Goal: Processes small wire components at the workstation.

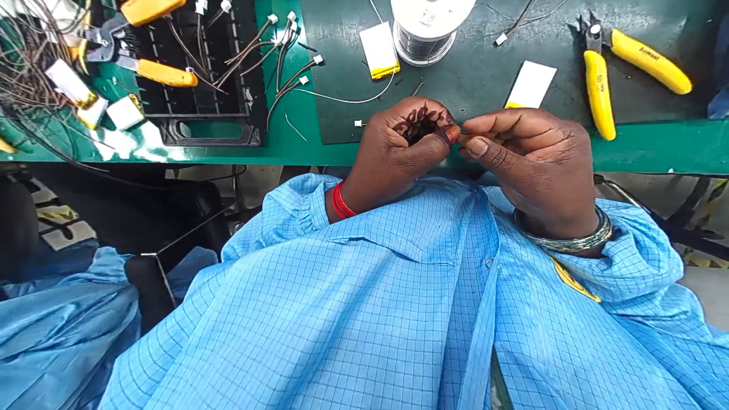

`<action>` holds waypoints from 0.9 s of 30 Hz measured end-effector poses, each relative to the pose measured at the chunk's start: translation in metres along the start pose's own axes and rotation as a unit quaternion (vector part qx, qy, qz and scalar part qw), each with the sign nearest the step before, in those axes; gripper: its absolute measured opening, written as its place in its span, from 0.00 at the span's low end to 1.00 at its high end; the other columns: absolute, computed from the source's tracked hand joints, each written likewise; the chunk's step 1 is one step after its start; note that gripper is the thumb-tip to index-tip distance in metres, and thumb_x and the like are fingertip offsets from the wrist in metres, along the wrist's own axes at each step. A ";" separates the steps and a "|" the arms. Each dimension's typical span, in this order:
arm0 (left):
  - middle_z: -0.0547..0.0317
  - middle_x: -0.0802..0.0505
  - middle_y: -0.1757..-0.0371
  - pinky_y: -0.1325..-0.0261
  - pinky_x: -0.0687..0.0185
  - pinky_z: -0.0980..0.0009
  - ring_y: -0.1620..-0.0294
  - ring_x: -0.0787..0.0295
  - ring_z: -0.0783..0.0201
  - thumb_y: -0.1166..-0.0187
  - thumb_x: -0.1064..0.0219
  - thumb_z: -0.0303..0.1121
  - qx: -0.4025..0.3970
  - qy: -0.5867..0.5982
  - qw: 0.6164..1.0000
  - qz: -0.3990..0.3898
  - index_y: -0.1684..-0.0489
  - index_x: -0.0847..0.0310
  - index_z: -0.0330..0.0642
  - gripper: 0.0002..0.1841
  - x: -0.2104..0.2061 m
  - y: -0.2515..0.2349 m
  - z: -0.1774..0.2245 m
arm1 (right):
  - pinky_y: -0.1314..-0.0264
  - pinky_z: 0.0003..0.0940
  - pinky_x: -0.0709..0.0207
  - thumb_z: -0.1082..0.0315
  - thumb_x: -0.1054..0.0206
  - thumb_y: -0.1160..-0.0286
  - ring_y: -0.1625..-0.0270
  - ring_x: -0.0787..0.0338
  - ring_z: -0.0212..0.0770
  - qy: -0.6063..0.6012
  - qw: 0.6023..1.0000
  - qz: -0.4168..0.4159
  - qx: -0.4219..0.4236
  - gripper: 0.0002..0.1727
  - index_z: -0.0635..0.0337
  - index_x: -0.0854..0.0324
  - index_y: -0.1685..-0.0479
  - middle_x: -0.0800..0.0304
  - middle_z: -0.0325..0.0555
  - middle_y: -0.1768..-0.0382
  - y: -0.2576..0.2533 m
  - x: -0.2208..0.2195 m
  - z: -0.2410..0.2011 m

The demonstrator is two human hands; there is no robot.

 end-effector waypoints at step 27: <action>0.69 0.07 0.61 0.50 0.11 0.78 0.60 0.10 0.78 0.20 0.36 0.18 0.100 0.117 0.987 -0.050 0.56 0.15 0.40 0.07 -0.004 0.002 -0.015 | 0.61 0.18 0.14 0.75 0.38 0.19 0.67 0.11 0.23 -0.046 0.997 -0.020 -0.058 0.07 0.55 0.15 0.57 0.10 0.28 0.69 0.002 -0.002 0.007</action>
Point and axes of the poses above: each hand's wrist, its own y-axis away from the middle knuckle, its own x-axis out of the back of the hand, z = x × y, the point moved 7 cm from there along -y, towards the middle knuckle
